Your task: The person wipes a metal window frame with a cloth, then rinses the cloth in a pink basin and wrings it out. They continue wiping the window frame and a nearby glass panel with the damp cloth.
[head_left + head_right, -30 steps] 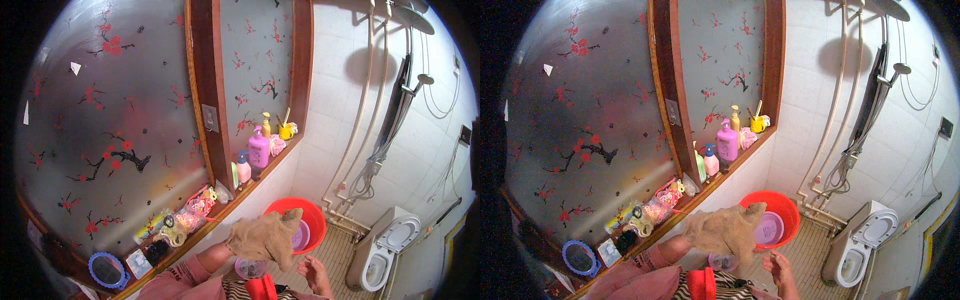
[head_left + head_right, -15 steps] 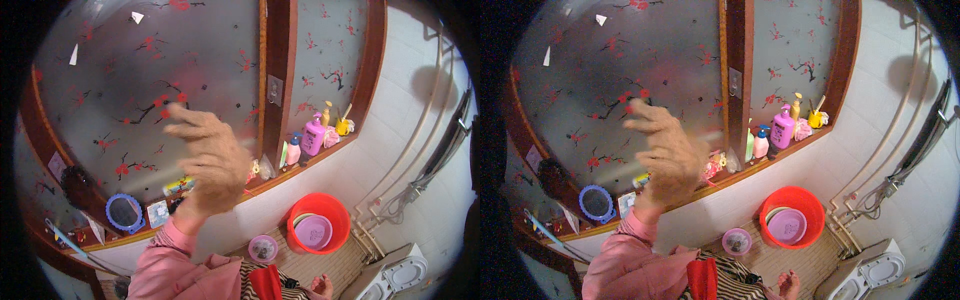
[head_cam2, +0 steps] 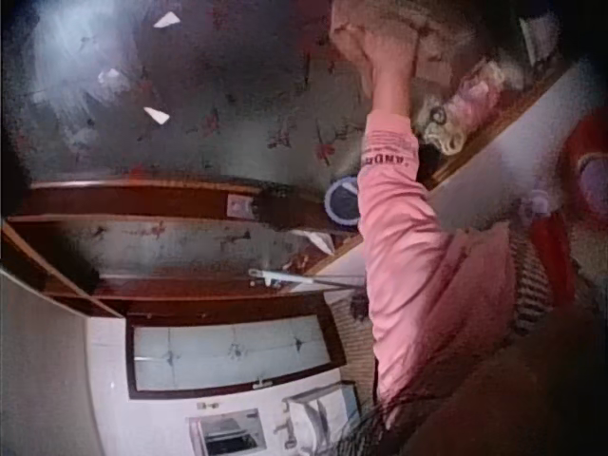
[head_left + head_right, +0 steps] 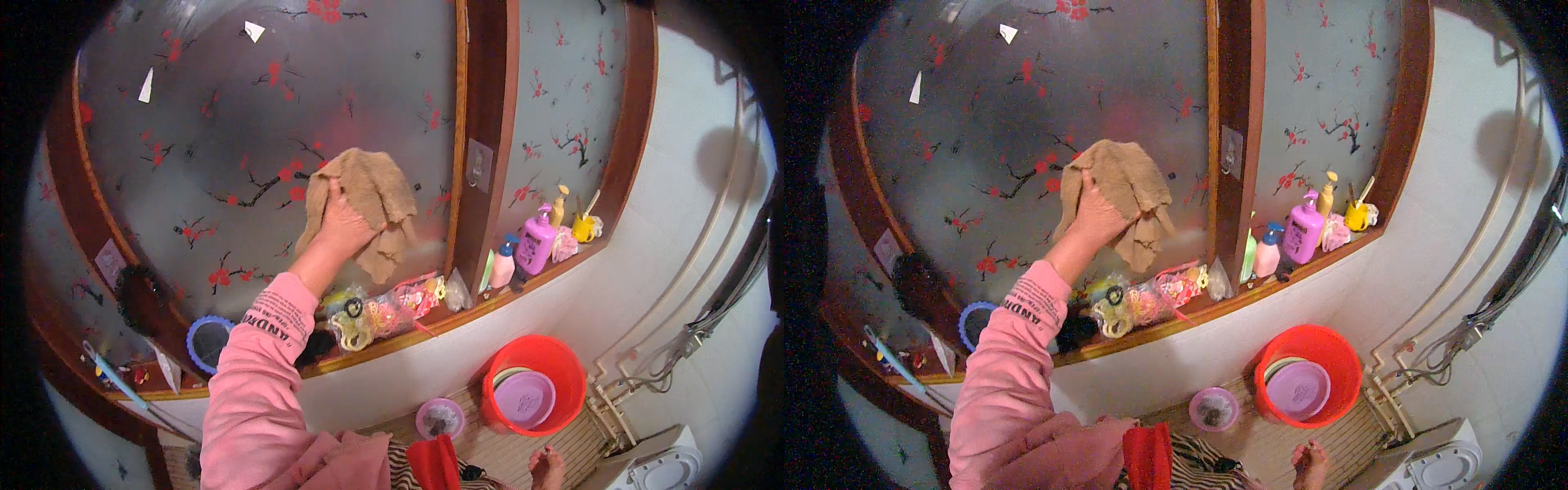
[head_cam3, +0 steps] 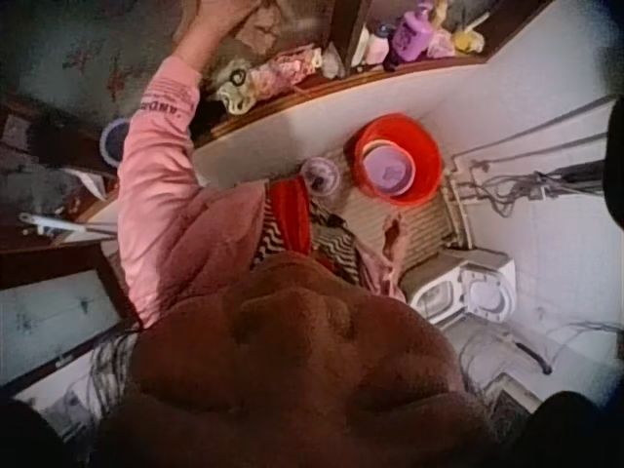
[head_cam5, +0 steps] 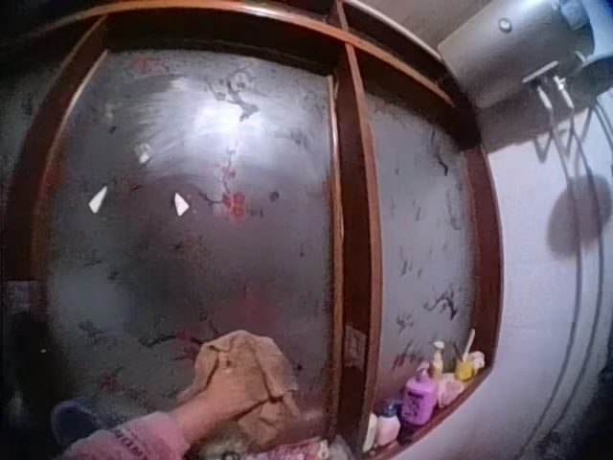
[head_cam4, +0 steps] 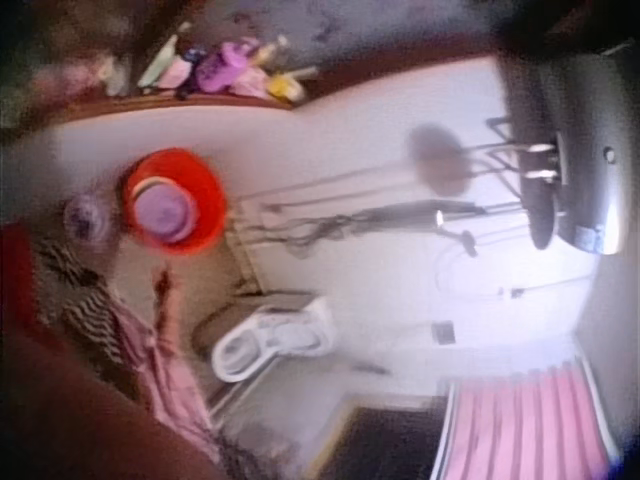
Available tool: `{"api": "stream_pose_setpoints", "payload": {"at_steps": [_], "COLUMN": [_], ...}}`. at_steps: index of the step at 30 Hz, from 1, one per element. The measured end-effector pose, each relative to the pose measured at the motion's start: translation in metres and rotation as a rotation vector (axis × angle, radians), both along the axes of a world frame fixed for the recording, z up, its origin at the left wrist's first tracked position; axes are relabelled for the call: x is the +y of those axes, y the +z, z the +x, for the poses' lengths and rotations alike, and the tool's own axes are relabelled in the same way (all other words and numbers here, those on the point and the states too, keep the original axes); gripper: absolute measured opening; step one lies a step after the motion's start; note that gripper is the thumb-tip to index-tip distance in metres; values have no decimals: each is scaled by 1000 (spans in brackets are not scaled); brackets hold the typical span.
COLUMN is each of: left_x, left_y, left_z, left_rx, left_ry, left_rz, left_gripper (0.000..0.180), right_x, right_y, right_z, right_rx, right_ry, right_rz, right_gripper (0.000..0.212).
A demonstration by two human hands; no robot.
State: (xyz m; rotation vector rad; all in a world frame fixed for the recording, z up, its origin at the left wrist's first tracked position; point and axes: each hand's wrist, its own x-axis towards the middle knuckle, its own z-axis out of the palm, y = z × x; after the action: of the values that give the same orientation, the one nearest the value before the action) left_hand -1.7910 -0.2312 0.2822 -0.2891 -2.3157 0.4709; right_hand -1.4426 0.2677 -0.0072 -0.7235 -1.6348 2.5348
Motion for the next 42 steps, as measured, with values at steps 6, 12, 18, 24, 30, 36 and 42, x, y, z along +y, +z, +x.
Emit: {"api": "stream_pose_setpoints", "payload": {"at_steps": [6,12,18,24,30,36,42], "left_x": [14,-24,-135,-156,-163,-155,-93], "left_y": [105,201,153,76,59,56,94], "left_z": [-53,-19,41,121,152,164,175], "left_rx": [311,546,777,700,648,641,547], "left_ry": [-172,87,-53,-279,-298,-362,-551], "left_rz": [-192,-164,15,716,968,976,532], "left_gripper": [55,69,56,50,44,38,33], "right_x": [-7,-9,-70,-90,-132,-169,-243], "right_y": [-38,-134,-54,-14,34,48,137], "right_z": [-8,-25,-57,-108,-128,-176,-221], "right_rx": [-50,-111,-88,-61,-52,194,711], "right_ry": [99,14,232,327,422,529,659], "right_rz": [-27,-207,-77,17,85,153,249], "right_gripper": [34,31,28,27,26,33,46]}}
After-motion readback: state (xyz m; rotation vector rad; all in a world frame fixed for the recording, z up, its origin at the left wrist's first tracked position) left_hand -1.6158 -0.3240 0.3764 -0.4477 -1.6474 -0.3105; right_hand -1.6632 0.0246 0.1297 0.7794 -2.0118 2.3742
